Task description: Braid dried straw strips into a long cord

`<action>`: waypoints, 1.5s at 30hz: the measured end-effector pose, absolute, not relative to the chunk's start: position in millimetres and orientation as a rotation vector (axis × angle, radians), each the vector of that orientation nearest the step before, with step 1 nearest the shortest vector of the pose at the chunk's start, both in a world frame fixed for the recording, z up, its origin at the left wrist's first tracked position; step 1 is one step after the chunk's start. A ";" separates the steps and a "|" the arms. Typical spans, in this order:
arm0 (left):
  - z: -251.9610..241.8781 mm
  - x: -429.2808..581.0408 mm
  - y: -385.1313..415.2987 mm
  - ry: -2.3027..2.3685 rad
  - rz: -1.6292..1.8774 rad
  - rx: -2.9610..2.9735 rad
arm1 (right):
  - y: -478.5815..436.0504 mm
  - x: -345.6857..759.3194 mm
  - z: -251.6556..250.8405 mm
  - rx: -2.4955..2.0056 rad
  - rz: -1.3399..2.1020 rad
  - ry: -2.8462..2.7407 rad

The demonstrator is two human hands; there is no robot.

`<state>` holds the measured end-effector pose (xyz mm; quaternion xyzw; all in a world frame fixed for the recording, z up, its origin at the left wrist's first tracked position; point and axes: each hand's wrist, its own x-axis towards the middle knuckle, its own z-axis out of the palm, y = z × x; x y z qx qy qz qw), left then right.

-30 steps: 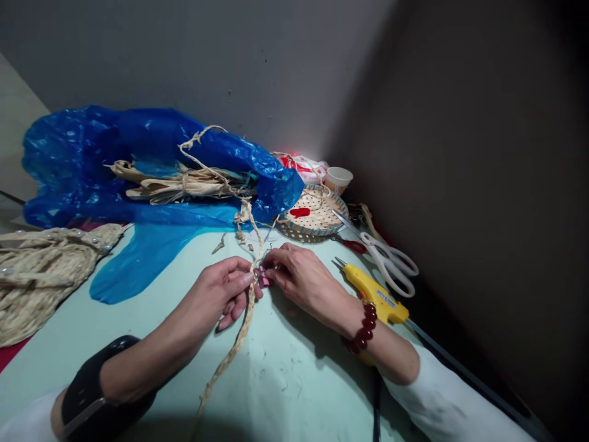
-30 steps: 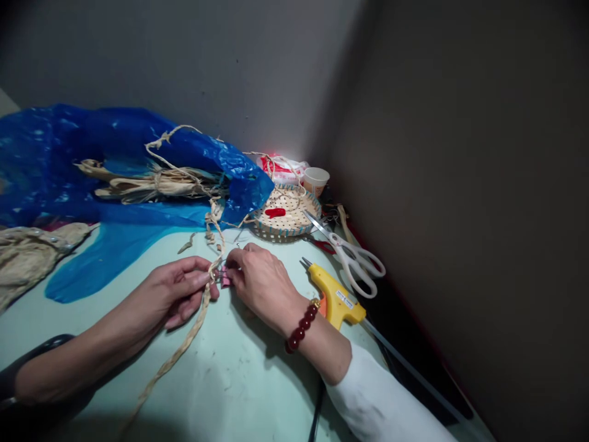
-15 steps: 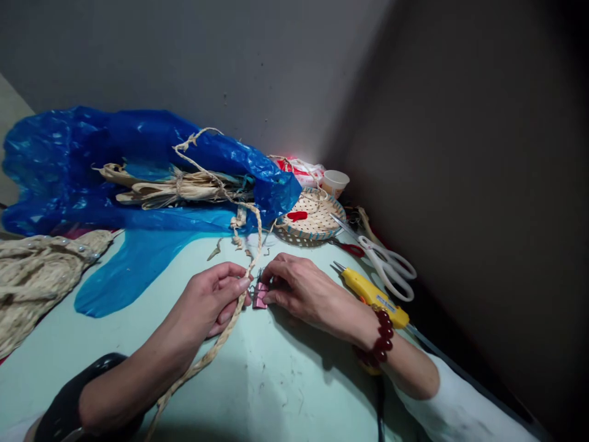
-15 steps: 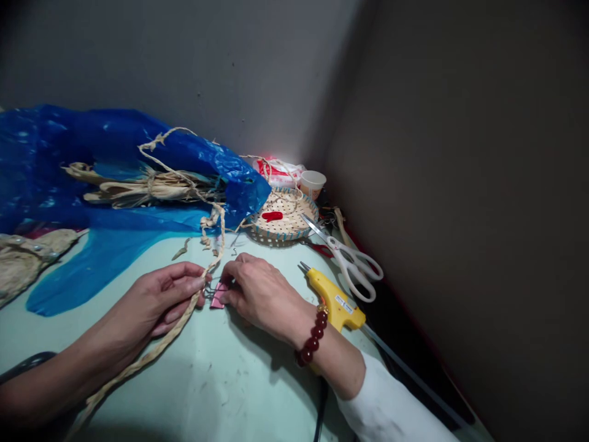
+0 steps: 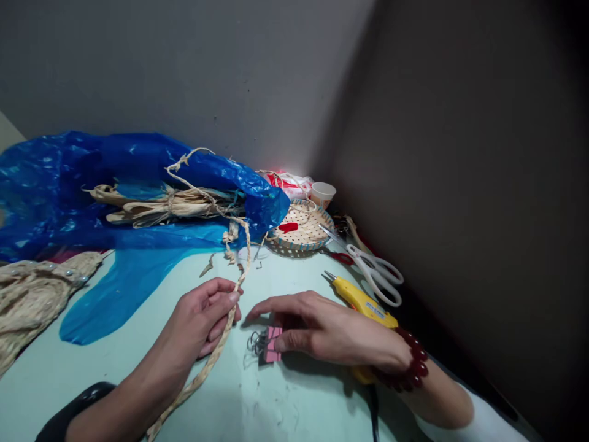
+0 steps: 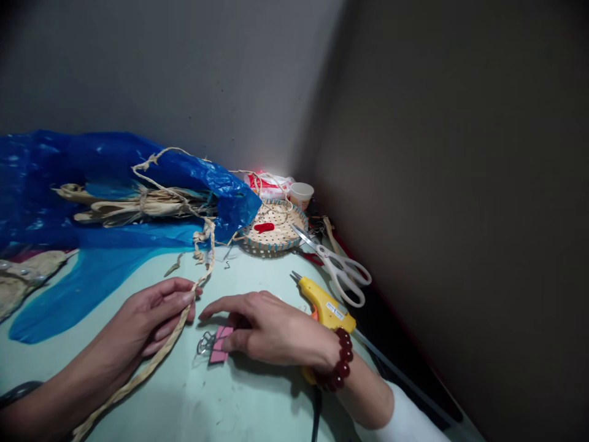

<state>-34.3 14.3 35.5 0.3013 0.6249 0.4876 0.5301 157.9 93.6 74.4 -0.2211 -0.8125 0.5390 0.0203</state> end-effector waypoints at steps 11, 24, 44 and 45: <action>45.2 -22.4 6.3 1.398 1.218 0.860 | 94.3 162.1 67.3 -0.691 2.025 -1.631; 46.2 -14.3 3.6 1.368 1.238 0.968 | 81.5 149.9 63.5 -0.788 1.904 -1.573; 46.6 -15.1 5.0 1.541 1.302 0.986 | 80.2 152.1 62.4 -0.888 1.793 -1.636; 46.6 -14.2 4.3 1.554 1.318 0.994 | 79.0 152.2 62.9 -0.895 1.769 -1.656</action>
